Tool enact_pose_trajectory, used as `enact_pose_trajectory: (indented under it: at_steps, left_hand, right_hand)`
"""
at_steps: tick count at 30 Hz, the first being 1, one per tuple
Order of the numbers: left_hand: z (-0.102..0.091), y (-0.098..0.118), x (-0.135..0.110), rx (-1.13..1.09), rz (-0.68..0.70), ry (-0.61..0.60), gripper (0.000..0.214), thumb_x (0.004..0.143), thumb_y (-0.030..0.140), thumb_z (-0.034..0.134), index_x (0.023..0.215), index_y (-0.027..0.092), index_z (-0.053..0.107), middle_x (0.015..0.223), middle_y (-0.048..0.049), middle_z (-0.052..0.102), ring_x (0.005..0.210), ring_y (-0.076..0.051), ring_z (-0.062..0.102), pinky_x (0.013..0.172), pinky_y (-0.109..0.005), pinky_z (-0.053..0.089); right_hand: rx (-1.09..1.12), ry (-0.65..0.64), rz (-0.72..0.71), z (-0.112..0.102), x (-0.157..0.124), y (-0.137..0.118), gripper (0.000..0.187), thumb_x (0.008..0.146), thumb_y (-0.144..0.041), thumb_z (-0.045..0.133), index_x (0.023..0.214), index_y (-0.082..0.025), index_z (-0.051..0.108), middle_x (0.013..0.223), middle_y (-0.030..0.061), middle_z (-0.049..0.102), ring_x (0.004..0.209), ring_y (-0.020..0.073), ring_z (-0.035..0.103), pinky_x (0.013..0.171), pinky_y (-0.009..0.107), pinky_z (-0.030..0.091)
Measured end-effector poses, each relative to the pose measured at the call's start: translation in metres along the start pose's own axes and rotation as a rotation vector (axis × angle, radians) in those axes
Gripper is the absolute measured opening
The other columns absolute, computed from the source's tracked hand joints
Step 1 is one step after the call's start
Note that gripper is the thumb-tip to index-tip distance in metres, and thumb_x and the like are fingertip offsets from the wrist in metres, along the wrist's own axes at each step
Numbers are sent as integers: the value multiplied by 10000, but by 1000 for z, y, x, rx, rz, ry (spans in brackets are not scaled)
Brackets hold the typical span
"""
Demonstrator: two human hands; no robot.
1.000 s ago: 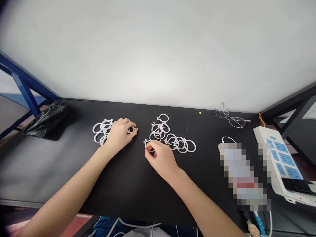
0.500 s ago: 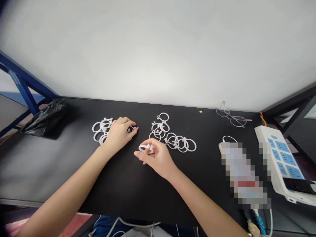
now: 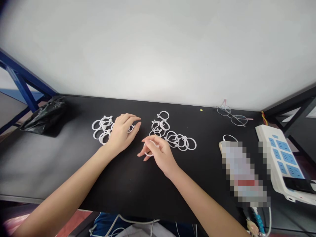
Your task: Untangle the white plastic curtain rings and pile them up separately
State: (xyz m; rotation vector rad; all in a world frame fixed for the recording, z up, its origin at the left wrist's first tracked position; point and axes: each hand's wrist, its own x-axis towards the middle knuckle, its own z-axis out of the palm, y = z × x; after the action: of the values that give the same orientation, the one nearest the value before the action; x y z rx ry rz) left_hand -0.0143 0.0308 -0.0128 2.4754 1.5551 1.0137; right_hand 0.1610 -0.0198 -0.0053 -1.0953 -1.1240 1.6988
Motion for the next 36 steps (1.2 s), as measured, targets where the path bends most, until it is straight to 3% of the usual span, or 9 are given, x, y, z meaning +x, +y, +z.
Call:
enact_pose_trajectory:
  at_steps: [5, 8, 14, 22, 29, 36]
  left_hand:
    - [-4, 27, -9, -273, 258, 117, 296, 967, 351, 415, 1183, 172, 510, 1085, -122, 624, 979, -232, 575, 850, -387, 459]
    - [0, 37, -14, -356, 330, 70, 337, 965, 413, 420, 1186, 170, 493, 1093, -132, 619, 972, -232, 576, 832, -383, 466]
    - [5, 38, -15, -376, 350, 28, 339, 964, 418, 421, 1187, 176, 502, 1108, -132, 614, 975, -229, 582, 829, -377, 474]
    - [6, 35, -15, -413, 336, -6, 401, 977, 439, 364, 1252, 164, 461, 1103, -145, 611, 965, -226, 597, 815, -361, 500]
    - [8, 34, -17, -416, 309, -25, 537, 969, 569, 268, 1198, 136, 489, 698, -30, 618, 654, -184, 587, 688, -333, 464]
    - [7, 37, -19, -513, 208, -64, 470, 988, 530, 225, 906, 170, 515, 689, -34, 610, 608, -159, 533, 662, -318, 446]
  right_hand:
    - [125, -46, -11, -2, -2, -9, 445, 697, -345, 793, 1092, -237, 616, 871, -1, 670, 854, 182, 691, 786, 357, 588]
    - [163, -100, -9, -3, -2, -13, 357, 737, -381, 761, 1044, -237, 649, 837, -1, 666, 831, 169, 674, 806, 349, 569]
    - [160, -92, -34, -5, -2, -9, 258, 808, -461, 687, 891, -217, 693, 795, 16, 675, 810, 172, 669, 756, 322, 566]
    - [-153, 91, -285, 0, -7, -2, 360, 927, -495, 510, 841, -211, 714, 804, 47, 705, 816, 206, 682, 691, 320, 567]
    - [-319, 152, -471, 0, -13, 6, 275, 953, -390, 505, 1053, -243, 714, 865, 44, 741, 825, 219, 711, 733, 351, 584]
    - [-505, 204, -618, -3, -15, 15, 329, 967, -334, 474, 1251, -275, 630, 1036, 58, 734, 788, 199, 702, 737, 360, 590]
